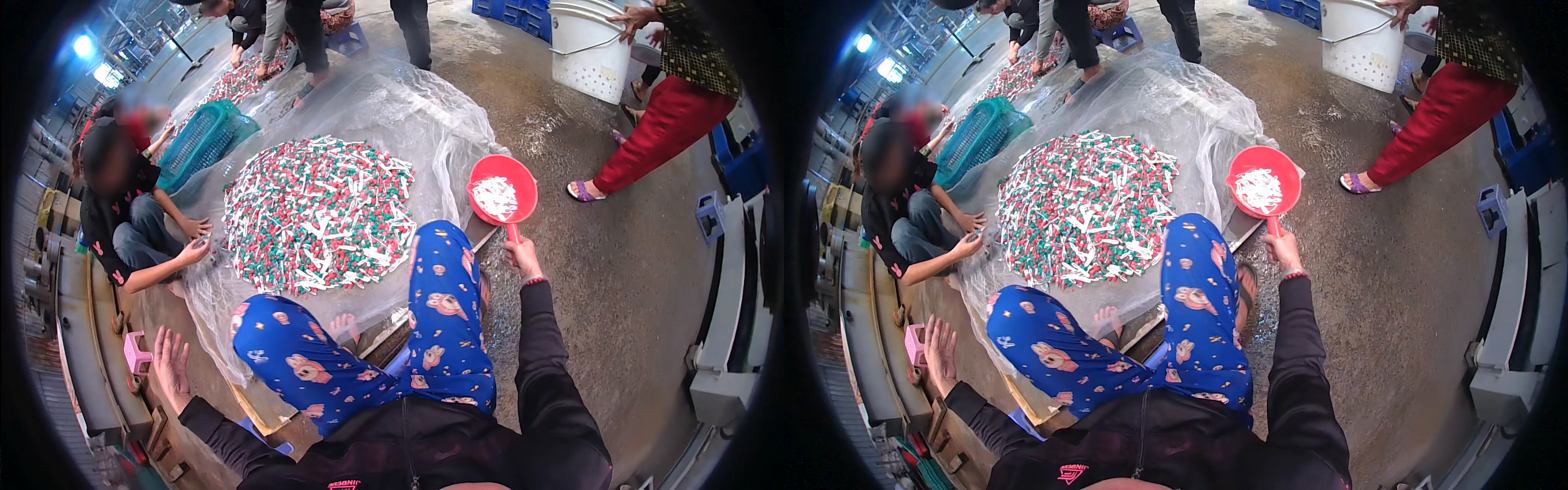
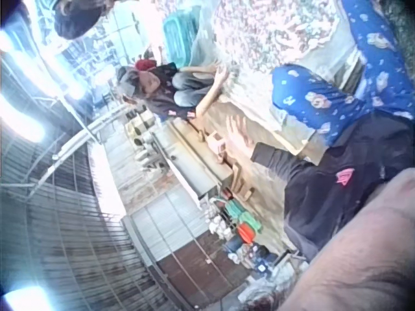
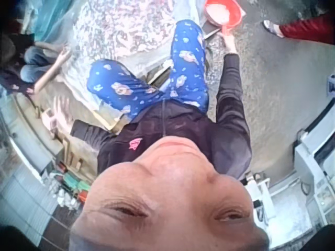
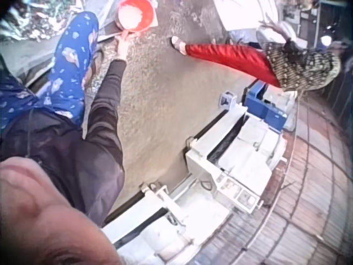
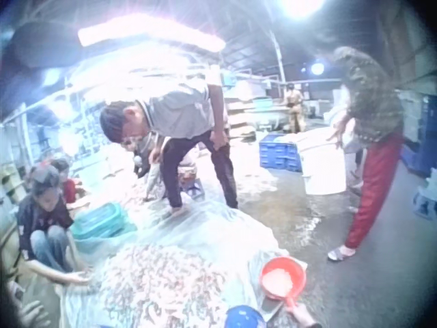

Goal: The person works with others to sort a large pile of small red, white, and green items on a plastic sheet on a board, picking them up by hand and placing them into a small red bowl.

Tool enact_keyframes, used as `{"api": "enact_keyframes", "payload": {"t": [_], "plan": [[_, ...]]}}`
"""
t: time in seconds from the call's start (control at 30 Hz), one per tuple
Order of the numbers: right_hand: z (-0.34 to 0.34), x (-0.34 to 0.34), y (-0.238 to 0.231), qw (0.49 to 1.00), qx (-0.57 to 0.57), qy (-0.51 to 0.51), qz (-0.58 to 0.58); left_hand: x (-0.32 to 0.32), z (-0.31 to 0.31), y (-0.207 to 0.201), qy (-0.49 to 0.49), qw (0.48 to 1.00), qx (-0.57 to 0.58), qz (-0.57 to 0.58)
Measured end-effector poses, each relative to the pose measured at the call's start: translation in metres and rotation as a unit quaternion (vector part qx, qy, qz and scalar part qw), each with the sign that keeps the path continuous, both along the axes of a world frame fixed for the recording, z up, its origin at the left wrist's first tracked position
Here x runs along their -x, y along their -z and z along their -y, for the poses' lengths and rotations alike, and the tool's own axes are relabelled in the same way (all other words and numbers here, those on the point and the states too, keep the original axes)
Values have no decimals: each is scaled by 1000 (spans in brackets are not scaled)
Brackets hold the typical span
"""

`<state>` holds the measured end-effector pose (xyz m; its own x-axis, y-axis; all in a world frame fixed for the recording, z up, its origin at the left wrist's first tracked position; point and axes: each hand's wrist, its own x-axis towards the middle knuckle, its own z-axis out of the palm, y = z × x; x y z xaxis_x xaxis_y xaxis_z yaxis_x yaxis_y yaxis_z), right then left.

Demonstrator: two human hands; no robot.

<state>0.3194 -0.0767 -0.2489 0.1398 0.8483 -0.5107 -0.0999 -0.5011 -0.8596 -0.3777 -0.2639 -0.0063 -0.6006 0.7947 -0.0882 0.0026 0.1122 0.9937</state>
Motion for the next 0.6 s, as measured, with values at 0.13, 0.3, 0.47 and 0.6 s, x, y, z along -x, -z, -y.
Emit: {"api": "enact_keyframes", "payload": {"t": [0.13,0.3,0.47,0.6], "plan": [[-25,48,5,992,103,-5,70,-14,-3,2,13,999,31,-10],[-10,30,35,956,-66,-242,154,-20,38,19,-21,998,65,6],[25,30,-51,922,91,-242,289,-12,52,29,-58,997,30,-33],[30,50,-144,987,-36,-154,25,-24,5,16,-120,981,-151,-29]]}}
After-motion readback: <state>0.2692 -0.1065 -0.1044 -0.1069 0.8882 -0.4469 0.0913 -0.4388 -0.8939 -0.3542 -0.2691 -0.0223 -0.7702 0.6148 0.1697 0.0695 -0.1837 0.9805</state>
